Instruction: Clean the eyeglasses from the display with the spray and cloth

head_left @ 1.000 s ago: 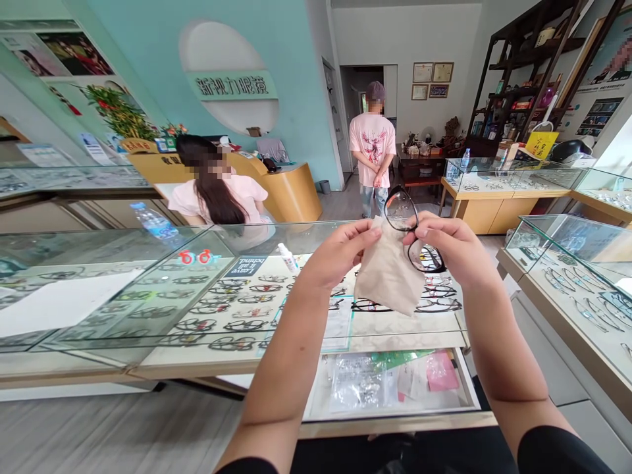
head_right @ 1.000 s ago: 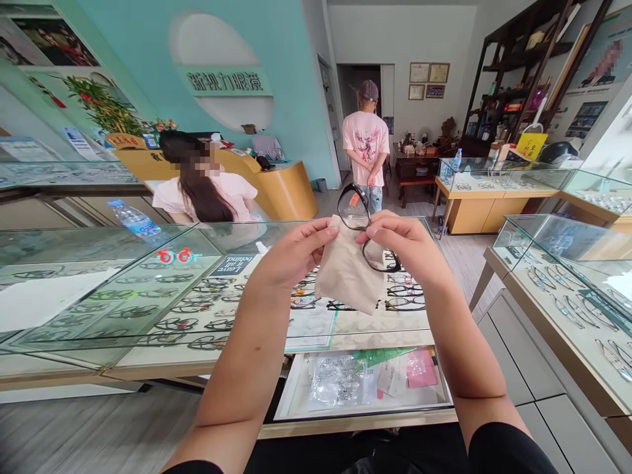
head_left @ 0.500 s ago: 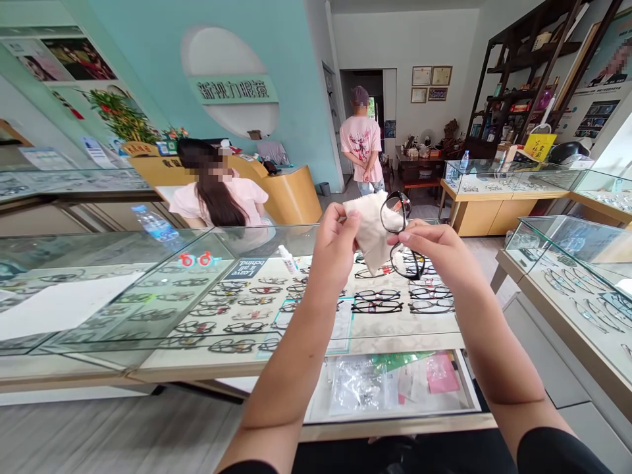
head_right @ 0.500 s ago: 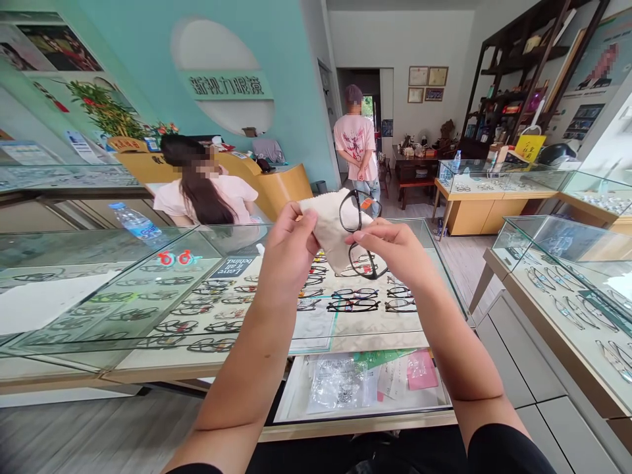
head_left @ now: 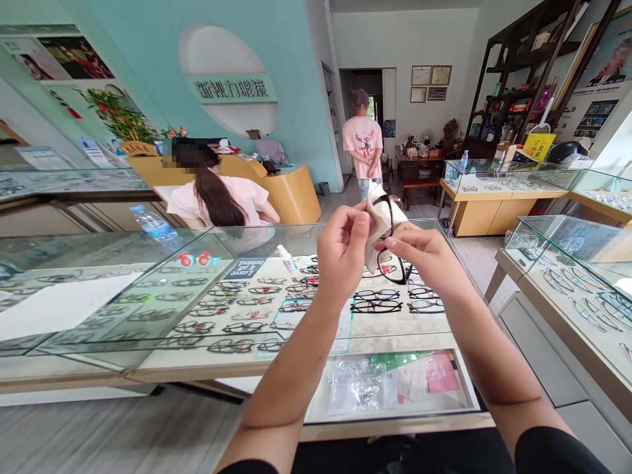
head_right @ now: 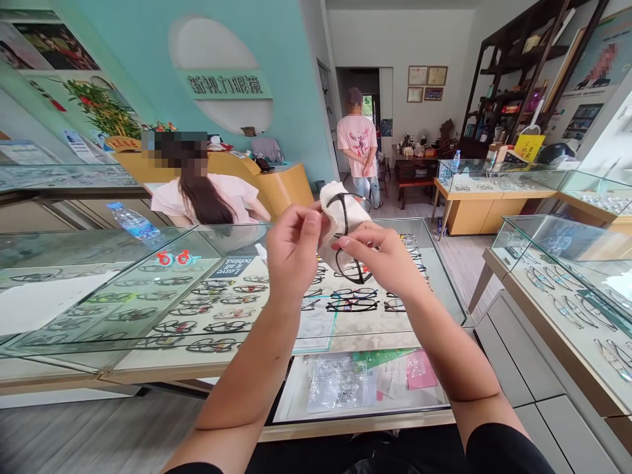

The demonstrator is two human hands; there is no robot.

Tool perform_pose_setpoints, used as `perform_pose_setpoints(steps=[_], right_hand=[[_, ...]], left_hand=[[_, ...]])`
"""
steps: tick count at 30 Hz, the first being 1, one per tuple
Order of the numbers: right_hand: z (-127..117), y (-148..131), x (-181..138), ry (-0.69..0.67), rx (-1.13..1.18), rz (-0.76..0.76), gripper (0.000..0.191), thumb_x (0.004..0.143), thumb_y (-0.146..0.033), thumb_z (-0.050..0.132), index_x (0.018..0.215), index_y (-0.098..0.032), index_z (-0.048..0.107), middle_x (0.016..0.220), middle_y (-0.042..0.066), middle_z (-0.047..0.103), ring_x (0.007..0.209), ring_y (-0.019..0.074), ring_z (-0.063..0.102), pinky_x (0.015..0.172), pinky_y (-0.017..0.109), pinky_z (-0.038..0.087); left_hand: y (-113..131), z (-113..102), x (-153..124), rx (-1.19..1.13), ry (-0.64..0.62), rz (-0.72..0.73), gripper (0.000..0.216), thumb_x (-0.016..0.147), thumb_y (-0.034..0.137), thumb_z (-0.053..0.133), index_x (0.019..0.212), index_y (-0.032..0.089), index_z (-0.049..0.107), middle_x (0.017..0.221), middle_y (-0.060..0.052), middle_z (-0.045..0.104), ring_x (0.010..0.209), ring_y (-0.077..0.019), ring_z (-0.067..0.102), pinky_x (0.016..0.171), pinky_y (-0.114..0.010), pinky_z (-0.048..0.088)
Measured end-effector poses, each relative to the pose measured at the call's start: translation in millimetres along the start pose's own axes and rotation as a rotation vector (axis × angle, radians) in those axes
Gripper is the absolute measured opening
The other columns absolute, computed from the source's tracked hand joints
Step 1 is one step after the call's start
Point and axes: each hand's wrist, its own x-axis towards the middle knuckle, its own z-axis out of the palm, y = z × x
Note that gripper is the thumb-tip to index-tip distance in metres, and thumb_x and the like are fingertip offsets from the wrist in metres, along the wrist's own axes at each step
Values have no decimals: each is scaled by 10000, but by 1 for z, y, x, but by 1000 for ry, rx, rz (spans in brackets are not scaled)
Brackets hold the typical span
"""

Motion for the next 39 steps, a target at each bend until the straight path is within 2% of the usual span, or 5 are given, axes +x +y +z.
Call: perform_pose_setpoints(steps=[7, 14, 27, 33, 39], right_hand=[[-1, 2, 0, -72, 21, -29, 505, 904, -734, 766, 878, -242, 876, 925, 32, 659, 899, 204, 576, 912, 386, 459], [-1, -2, -1, -82, 45, 7, 517, 883, -722, 792, 848, -212, 862, 939, 48, 719, 871, 198, 586, 843, 361, 465], [-13, -16, -2, -327, 48, -21, 486, 921, -670, 787, 782, -205, 816, 862, 32, 672, 801, 177, 549, 787, 356, 424], [-14, -12, -1, -287, 105, 26, 484, 890, -687, 802, 774, -218, 821, 873, 37, 686, 818, 191, 547, 784, 354, 428], [-14, -15, -3, -245, 182, 66, 416, 882, -607, 827, 744, -215, 819, 839, 27, 685, 819, 189, 576, 818, 351, 461]], left_hand=[[-1, -2, 4, -217, -77, -247, 638, 745, 582, 989, 1016, 257, 512, 770, 62, 731, 543, -78, 635, 527, -187, 487], [11, -10, 10, -261, -253, -482, 606, 620, 572, 1050, 936, 200, 691, 668, 42, 675, 547, -102, 607, 513, -215, 505], [11, -15, 9, -170, -251, -404, 558, 631, 644, 1019, 697, 175, 723, 606, 5, 669, 514, -104, 560, 491, -227, 441], [8, -28, 14, -175, -321, -450, 638, 737, 781, 888, 681, 165, 730, 627, -49, 711, 534, -136, 592, 499, -251, 458], [17, -32, 18, -275, -429, -500, 508, 670, 569, 1024, 876, 177, 777, 780, -35, 776, 620, -139, 659, 549, -228, 517]])
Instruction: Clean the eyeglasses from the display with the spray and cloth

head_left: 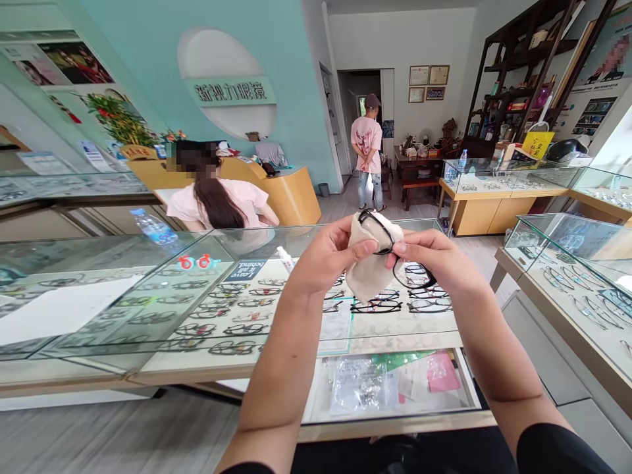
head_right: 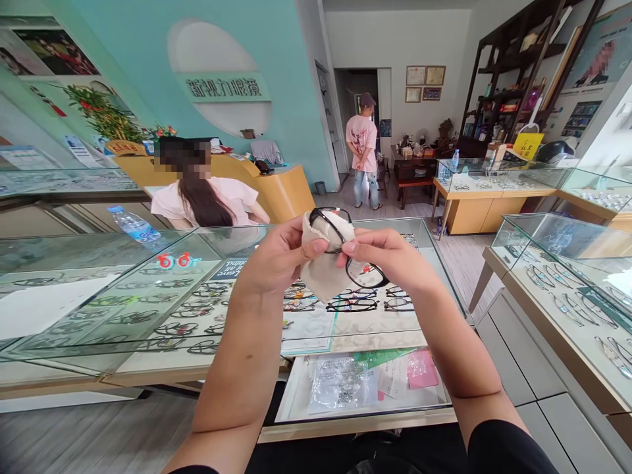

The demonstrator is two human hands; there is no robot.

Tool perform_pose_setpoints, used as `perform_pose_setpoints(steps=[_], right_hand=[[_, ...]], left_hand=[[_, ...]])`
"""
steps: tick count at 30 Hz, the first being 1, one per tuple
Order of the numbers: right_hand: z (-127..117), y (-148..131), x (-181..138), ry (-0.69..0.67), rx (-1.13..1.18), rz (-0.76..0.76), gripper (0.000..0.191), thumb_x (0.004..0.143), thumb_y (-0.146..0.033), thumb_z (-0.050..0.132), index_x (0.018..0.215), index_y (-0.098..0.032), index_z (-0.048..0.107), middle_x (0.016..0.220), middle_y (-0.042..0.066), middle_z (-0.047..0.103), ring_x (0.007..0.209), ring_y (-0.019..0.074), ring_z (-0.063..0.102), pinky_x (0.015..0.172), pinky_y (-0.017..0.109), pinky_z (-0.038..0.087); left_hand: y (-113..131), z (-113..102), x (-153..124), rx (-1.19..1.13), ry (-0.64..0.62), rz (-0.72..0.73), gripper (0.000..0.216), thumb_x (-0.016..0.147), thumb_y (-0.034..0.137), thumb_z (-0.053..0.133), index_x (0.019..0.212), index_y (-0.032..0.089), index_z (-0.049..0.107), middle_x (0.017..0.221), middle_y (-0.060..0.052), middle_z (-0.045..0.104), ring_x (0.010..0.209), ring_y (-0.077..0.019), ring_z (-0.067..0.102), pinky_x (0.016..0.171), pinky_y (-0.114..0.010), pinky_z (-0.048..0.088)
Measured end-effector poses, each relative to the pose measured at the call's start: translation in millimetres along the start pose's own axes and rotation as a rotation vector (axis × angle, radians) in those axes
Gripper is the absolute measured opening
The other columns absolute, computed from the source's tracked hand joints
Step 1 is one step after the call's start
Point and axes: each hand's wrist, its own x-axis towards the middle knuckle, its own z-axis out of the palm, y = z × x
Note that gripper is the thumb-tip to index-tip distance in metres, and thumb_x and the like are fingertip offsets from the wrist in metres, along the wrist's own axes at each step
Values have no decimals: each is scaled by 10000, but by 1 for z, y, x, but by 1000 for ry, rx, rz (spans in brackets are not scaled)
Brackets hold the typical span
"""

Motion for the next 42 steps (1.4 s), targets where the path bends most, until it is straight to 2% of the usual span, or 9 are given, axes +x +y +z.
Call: perform_pose_setpoints(steps=[3, 8, 13, 17, 20, 25, 32, 38, 42], right_hand=[[0, 1, 0, 11, 19, 22, 406, 870, -599, 833, 744, -213, 817, 834, 27, 692, 814, 186, 578, 814, 347, 468], [-1, 11, 3, -30, 42, 72, 435, 860, -641, 831, 812, -209, 856, 809, 37, 716, 821, 192, 591, 827, 349, 460], [-1, 13, 4, -47, 73, 68, 458, 844, -667, 846, 792, -213, 852, 819, 42, 732, 823, 192, 603, 836, 351, 466], [-2, 12, 4, -80, 57, 67, 451, 863, -653, 832, 805, -206, 834, 847, 38, 727, 840, 188, 594, 840, 349, 462], [-3, 14, 4, -85, 30, 67, 466, 873, -663, 814, 821, -201, 831, 848, 36, 719, 844, 187, 581, 846, 353, 454], [-1, 15, 4, -41, 22, 66, 438, 885, -628, 812, 810, -197, 829, 838, 30, 714, 810, 174, 555, 821, 343, 448], [-3, 7, 3, 0, 134, 94, 367, 857, -568, 852, 750, -218, 835, 739, 15, 718, 698, 153, 570, 760, 326, 498], [-4, 8, 3, -4, 157, 97, 354, 851, -566, 872, 754, -227, 853, 727, 17, 728, 699, 157, 607, 761, 325, 510], [-1, 11, 5, -11, 193, 105, 374, 813, -595, 901, 749, -229, 856, 718, 15, 730, 711, 163, 620, 758, 320, 512]], left_hand=[[3, 9, 0, 0, -25, 22, 521, 639, 520, 1047, 919, 192, 755, 745, -20, 763, 645, -171, 700, 573, -248, 552], [1, 19, -1, -20, -25, 59, 543, 629, 518, 1053, 871, 205, 681, 647, 4, 713, 599, -181, 699, 573, -271, 572], [-4, 22, 0, -81, -40, 37, 526, 638, 530, 1052, 836, 198, 696, 585, 10, 697, 558, -187, 699, 569, -297, 603], [-7, 26, 0, -63, 42, 56, 535, 662, 604, 1023, 794, 205, 693, 542, 21, 667, 506, -182, 682, 544, -312, 605], [-9, 31, 0, -53, 103, 79, 584, 723, 698, 951, 685, 212, 629, 496, 18, 622, 461, -177, 655, 497, -313, 582], [-15, 29, 2, -29, 169, 64, 655, 800, 810, 820, 627, 221, 592, 462, 6, 560, 522, -211, 696, 465, -300, 555], [-14, 11, 3, -105, 75, -47, 598, 777, 751, 875, 716, 207, 635, 569, -31, 648, 665, -275, 767, 521, -342, 608], [-10, 14, 2, -129, -5, -34, 536, 709, 594, 999, 854, 190, 678, 671, 5, 700, 579, -167, 702, 552, -281, 606], [-7, 19, 3, -165, -80, -25, 527, 702, 521, 1024, 894, 193, 659, 630, 27, 684, 598, -166, 718, 584, -273, 631]])
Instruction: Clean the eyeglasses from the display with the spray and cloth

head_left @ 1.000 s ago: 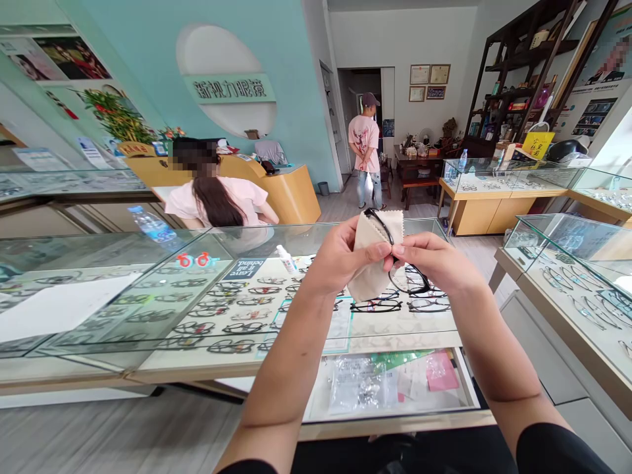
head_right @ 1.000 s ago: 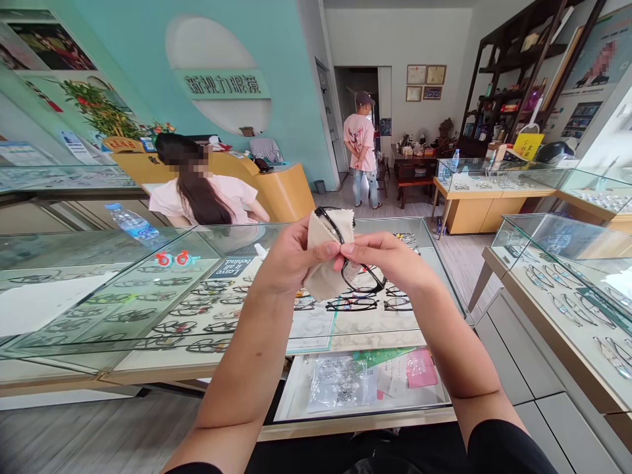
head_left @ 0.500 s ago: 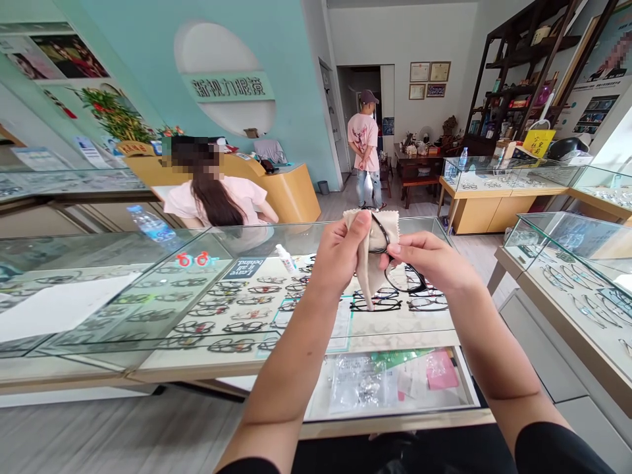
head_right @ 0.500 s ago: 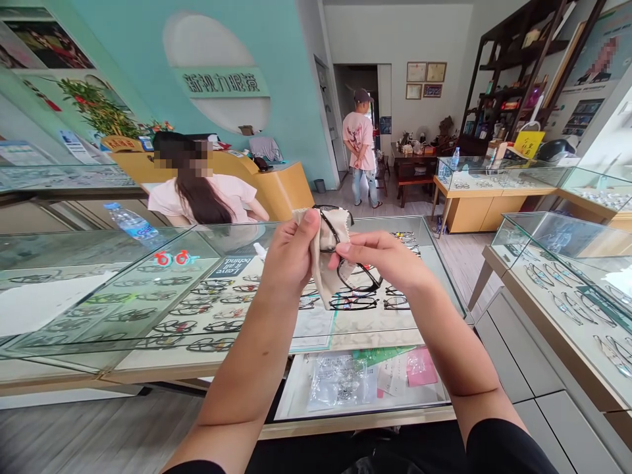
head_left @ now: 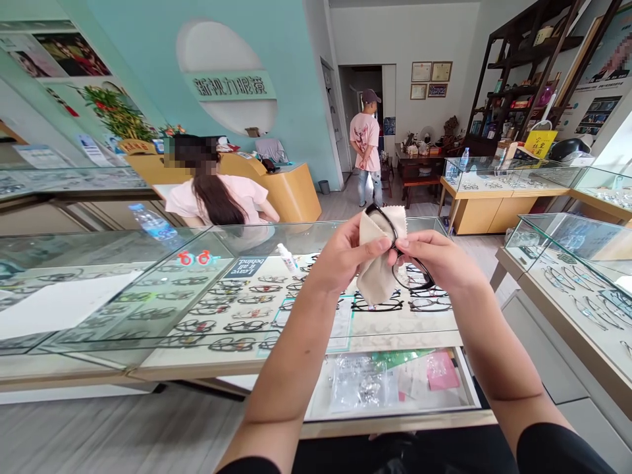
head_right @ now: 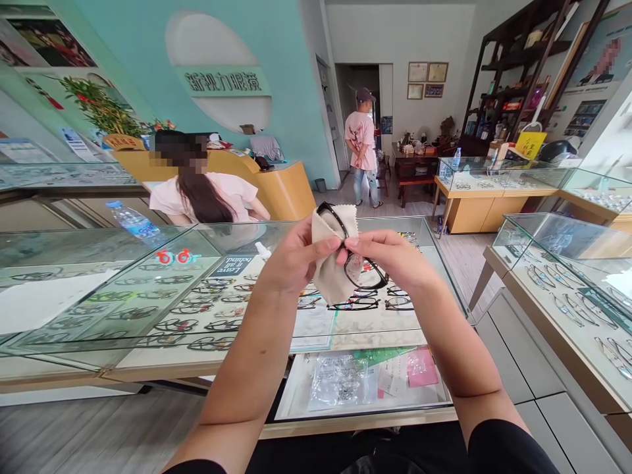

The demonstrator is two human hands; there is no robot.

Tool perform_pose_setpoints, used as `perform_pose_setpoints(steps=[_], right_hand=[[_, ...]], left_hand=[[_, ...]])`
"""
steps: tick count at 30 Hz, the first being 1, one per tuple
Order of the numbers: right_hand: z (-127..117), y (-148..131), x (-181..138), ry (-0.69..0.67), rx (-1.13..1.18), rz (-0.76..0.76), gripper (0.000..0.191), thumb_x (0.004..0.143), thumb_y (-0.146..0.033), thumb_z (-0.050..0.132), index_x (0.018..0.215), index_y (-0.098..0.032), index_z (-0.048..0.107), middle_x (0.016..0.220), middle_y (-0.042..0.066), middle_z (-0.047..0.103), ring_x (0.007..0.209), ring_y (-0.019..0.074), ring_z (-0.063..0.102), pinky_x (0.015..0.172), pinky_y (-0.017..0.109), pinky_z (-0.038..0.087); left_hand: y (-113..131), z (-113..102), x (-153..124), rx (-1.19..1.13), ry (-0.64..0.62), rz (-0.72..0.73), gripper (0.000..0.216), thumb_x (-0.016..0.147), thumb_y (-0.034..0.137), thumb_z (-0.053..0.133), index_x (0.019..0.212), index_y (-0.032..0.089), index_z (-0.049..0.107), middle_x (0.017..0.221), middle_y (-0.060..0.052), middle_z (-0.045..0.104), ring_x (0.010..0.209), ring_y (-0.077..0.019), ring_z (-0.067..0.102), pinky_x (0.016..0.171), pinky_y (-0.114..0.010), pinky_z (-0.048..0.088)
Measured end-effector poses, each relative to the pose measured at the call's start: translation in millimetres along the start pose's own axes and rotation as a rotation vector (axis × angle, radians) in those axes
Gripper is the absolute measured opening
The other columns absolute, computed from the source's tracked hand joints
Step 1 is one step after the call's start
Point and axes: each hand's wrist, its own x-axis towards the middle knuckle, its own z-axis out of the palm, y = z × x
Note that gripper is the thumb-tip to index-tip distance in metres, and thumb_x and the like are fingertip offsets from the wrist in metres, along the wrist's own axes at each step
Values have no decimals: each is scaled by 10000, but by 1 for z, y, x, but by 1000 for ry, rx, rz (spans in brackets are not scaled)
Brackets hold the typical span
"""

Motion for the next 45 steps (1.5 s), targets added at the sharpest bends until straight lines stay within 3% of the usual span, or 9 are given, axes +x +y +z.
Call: perform_pose_setpoints(steps=[6, 11, 15, 20, 24, 28, 34, 40, 45], right_hand=[[4, 1, 1, -12, 43, 6, 412, 767, -630, 932, 737, -225, 859, 741, 13, 745, 714, 146, 604, 741, 292, 500], [11, 2, -3, -55, 25, -17, 411, 855, -620, 875, 793, -214, 863, 781, 13, 757, 767, 149, 624, 812, 298, 505], [15, 2, -6, -87, 8, -32, 382, 915, -580, 835, 827, -209, 853, 829, 11, 774, 808, 153, 651, 864, 307, 509], [13, 1, -7, -102, -54, -42, 380, 942, -569, 813, 859, -200, 854, 821, 12, 771, 811, 159, 652, 866, 316, 503], [9, -1, -8, -46, -49, -66, 349, 951, -550, 806, 839, -223, 858, 827, 3, 765, 776, 142, 613, 841, 300, 491], [8, -7, -9, 44, -44, -110, 382, 874, -603, 857, 777, -234, 852, 812, 12, 745, 749, 146, 558, 786, 302, 480], [9, -15, -12, 173, 27, -160, 458, 777, -650, 910, 644, -236, 769, 807, 34, 744, 787, 175, 588, 829, 329, 521], [5, -16, -12, 202, 56, -199, 462, 767, -612, 937, 597, -227, 746, 772, 22, 716, 791, 154, 575, 837, 290, 515], [5, -15, -10, 270, 69, -217, 434, 753, -607, 943, 632, -232, 760, 791, 16, 714, 773, 150, 568, 811, 287, 522]], left_hand=[[-5, 7, 2, -15, 46, 105, 511, 688, 475, 1042, 828, 201, 633, 556, 46, 676, 504, -151, 692, 538, -255, 623], [-6, 13, -2, 6, 150, 239, 477, 728, 505, 1017, 758, 207, 646, 492, 58, 653, 370, -121, 614, 398, -203, 506], [-3, 18, -8, 48, 203, 233, 523, 841, 616, 906, 684, 211, 614, 447, 42, 610, 355, -139, 599, 398, -243, 515], [-6, 17, -9, 118, 267, 213, 649, 910, 759, 752, 609, 218, 560, 455, 6, 590, 460, -180, 684, 425, -261, 531], [-7, 7, -4, 165, 310, 175, 640, 871, 830, 735, 706, 221, 623, 541, -12, 648, 645, -226, 776, 515, -283, 596], [-4, -1, -3, 221, 373, 201, 661, 873, 868, 691, 807, 210, 693, 692, -40, 739, 828, -252, 813, 634, -312, 637], [1, -2, -6, 243, 333, 136, 661, 823, 862, 752, 776, 203, 724, 676, -43, 728, 793, -234, 787, 649, -304, 618], [3, -1, -5, 275, 308, 69, 728, 752, 875, 800, 552, 234, 518, 451, 15, 470, 632, -201, 682, 545, -272, 512], [0, -3, -7, 281, 204, 31, 693, 780, 836, 811, 611, 208, 572, 510, 14, 526, 648, -193, 649, 615, -286, 529]])
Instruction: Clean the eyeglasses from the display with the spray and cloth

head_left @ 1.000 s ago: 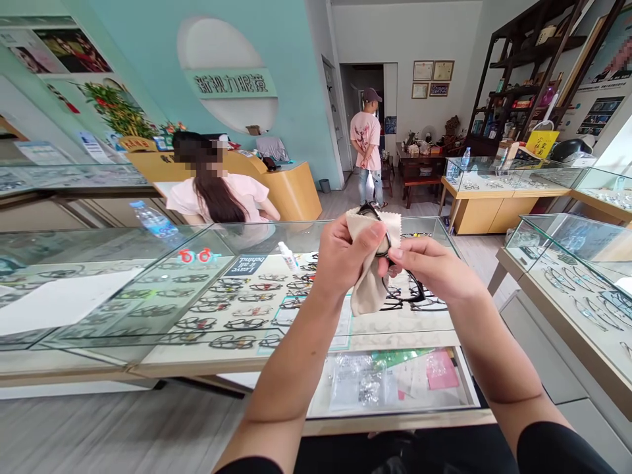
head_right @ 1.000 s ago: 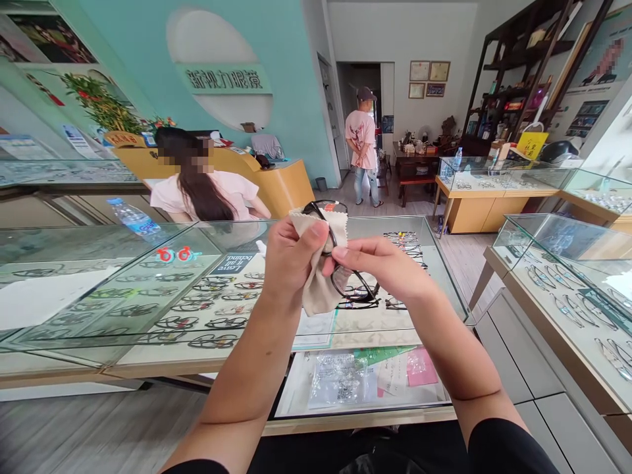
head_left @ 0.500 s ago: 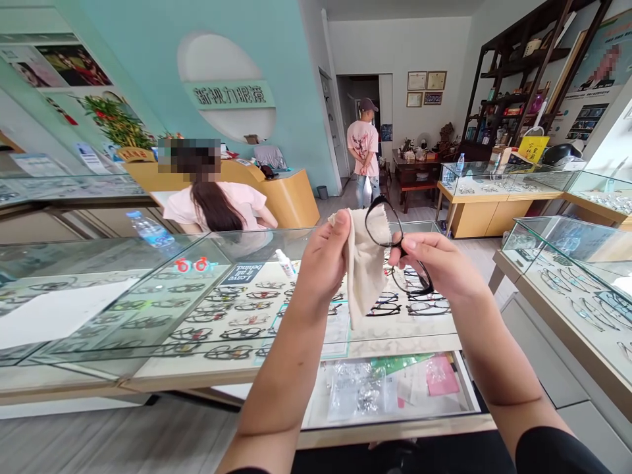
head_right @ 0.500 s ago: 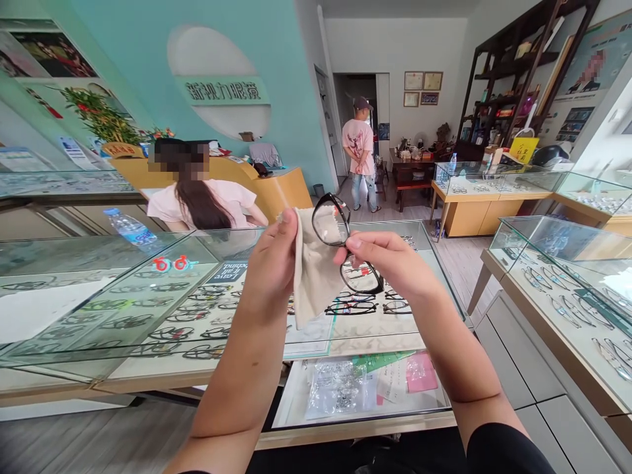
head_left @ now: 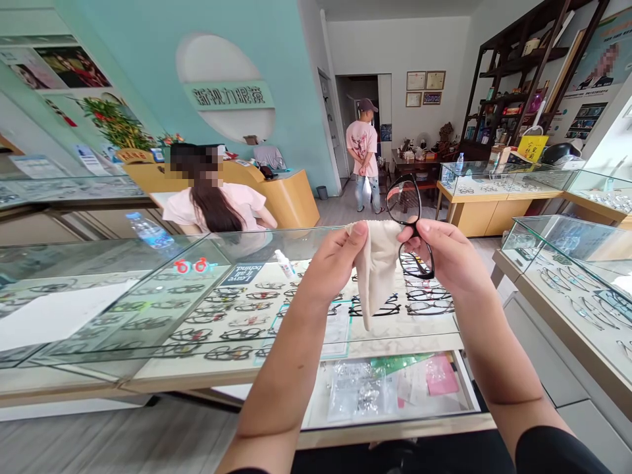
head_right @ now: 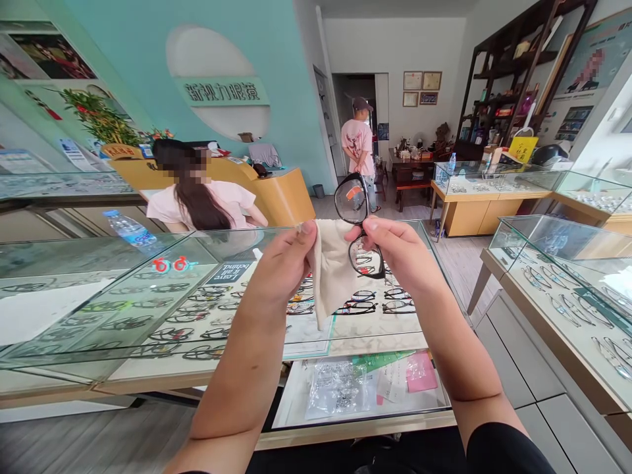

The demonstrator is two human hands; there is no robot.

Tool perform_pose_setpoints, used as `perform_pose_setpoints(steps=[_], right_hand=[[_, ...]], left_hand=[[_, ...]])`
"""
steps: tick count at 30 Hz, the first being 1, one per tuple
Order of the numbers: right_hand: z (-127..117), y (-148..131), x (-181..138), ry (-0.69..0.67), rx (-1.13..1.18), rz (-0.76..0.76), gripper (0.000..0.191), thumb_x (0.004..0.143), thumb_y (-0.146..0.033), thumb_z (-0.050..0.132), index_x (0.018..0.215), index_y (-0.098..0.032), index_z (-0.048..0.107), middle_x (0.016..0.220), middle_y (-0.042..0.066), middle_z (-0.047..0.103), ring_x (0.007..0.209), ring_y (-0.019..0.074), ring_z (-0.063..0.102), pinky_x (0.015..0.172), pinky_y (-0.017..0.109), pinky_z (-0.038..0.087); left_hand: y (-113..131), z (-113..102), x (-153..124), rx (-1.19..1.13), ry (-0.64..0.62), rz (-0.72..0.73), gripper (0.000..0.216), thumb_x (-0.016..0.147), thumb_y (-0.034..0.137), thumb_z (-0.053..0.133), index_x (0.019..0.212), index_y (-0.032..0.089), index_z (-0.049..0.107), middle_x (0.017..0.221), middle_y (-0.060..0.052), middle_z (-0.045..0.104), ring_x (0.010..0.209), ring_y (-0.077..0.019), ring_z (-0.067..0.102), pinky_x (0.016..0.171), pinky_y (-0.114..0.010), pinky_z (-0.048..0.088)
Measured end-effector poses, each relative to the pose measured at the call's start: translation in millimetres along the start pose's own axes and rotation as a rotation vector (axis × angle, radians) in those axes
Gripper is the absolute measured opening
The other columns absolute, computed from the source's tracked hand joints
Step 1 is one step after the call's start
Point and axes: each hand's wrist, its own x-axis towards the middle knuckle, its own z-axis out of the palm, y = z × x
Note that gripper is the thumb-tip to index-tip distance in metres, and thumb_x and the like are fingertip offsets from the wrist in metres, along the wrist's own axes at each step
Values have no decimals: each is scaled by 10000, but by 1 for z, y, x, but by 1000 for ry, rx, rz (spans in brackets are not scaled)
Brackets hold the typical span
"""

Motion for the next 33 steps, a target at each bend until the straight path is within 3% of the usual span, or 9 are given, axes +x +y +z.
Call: perform_pose_setpoints(steps=[4, 8, 12, 16, 20, 29, 33], right_hand=[[0, 6, 0, 78, -11, -19, 382, 780, -615, 919, 768, -245, 824, 842, 14, 685, 774, 151, 550, 787, 289, 519], [1, 16, 1, 90, -81, -73, 332, 922, -583, 806, 867, -257, 847, 970, 22, 652, 871, 162, 577, 830, 292, 515], [6, 25, 2, 75, -136, -89, 346, 973, -577, 743, 908, -253, 845, 1054, 29, 618, 926, 174, 582, 843, 304, 514], [18, 34, 1, 76, -111, -123, 343, 985, -573, 732, 903, -260, 845, 1043, 25, 614, 993, 184, 595, 938, 318, 513], [27, 40, 1, 99, -87, -134, 358, 983, -604, 722, 918, -273, 841, 1022, 28, 644, 1058, 200, 614, 1021, 336, 506], [33, 34, 4, 186, 55, 16, 415, 820, -655, 824, 892, -246, 810, 983, 39, 682, 882, 186, 602, 767, 308, 525], [35, 32, 2, 190, 78, 36, 441, 793, -671, 850, 910, -248, 817, 908, 21, 653, 771, 154, 543, 639, 279, 443]], left_hand=[[2, 2, -3, 59, -120, -13, 689, 844, 844, 745, 681, 184, 631, 607, -2, 606, 678, -175, 622, 638, -277, 503], [8, 8, -5, 114, -233, -21, 719, 861, 888, 676, 729, 183, 638, 671, 0, 601, 653, -147, 537, 609, -271, 450], [9, 14, -7, 146, -226, 5, 726, 868, 892, 662, 673, 205, 536, 613, 25, 501, 608, -133, 456, 576, -272, 401], [5, 15, -5, 151, -159, -3, 736, 842, 923, 656, 682, 214, 539, 601, 21, 495, 626, -153, 474, 586, -286, 387], [3, 13, -2, 122, -160, -25, 734, 815, 886, 732, 646, 218, 480, 560, 46, 420, 552, -114, 348, 538, -279, 276], [4, 14, -1, 112, -248, -78, 592, 687, 667, 968, 809, 185, 647, 644, 40, 538, 566, -100, 413, 517, -257, 279], [4, 17, -3, 106, -158, -56, 578, 687, 654, 971, 820, 193, 648, 606, 65, 505, 536, -89, 385, 505, -250, 293]])
